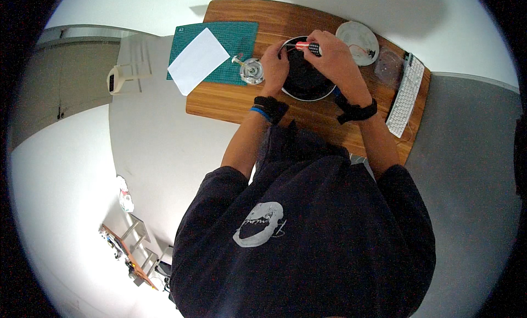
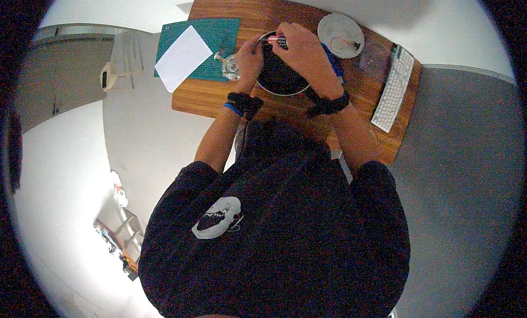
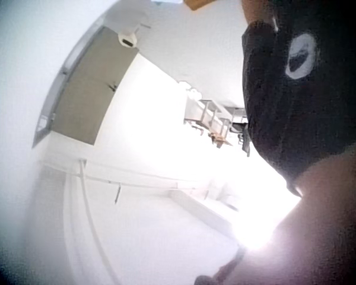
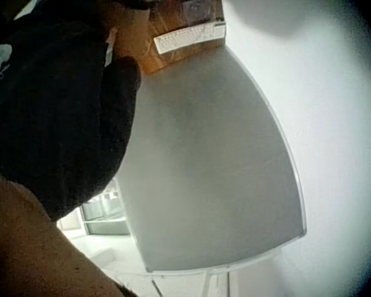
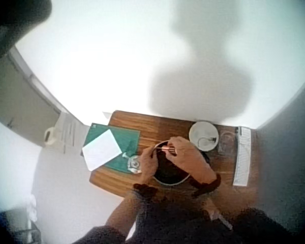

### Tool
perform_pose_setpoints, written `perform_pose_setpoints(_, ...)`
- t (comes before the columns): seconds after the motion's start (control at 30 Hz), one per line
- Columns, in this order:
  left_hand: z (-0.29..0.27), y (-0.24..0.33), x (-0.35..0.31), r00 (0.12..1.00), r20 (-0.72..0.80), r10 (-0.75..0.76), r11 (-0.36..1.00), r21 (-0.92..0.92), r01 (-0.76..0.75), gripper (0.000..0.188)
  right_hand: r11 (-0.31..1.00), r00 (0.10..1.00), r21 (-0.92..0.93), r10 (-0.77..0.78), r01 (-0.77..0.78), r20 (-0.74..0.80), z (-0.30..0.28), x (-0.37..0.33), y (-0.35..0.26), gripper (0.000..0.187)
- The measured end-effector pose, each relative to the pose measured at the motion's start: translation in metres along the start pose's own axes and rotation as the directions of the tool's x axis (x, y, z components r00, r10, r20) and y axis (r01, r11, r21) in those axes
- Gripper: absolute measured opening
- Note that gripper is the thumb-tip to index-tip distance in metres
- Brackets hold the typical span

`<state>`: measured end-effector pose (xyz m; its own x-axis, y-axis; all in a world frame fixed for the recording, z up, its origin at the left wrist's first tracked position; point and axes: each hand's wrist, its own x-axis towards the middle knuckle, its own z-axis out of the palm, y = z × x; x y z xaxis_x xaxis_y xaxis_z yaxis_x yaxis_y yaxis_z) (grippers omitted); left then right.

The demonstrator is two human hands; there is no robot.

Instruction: The person assembles a white cylindrical appliance on a wooden desk. They place a black circular component into the base, connect wires, and secure a top cover. The person then wipes the exterior with a blue cloth and reattaches the lid.

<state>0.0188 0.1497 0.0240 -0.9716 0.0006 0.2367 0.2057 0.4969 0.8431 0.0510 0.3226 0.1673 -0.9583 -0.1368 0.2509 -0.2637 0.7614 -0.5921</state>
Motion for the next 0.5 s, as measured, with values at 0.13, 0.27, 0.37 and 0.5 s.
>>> perform_pose_setpoints(0.13,-0.004,0.001,0.002,1.0,0.002,0.031,1.0,-0.003,-0.031,0.022,0.998,0.999,-0.057,0.028,-0.03,-0.028,0.01,0.0,-0.002,0.028)
perform_pose_setpoints(0.27,-0.011,-0.001,0.006,0.998,0.051,0.045,0.999,-0.023,-0.043,0.023,0.991,0.993,-0.076,0.103,-0.108,-0.061,0.014,0.001,-0.013,0.03)
perform_pose_setpoints(0.37,-0.016,-0.005,0.011,0.995,0.1,0.023,0.999,-0.033,-0.02,0.024,0.98,0.983,-0.09,0.171,-0.177,-0.07,0.01,0.003,-0.027,0.031)
perform_pose_setpoints(0.5,-0.016,-0.012,0.015,0.988,0.152,0.034,0.999,-0.018,-0.032,0.026,0.966,0.978,-0.151,0.205,-0.21,-0.048,0.015,0.005,-0.034,0.031)
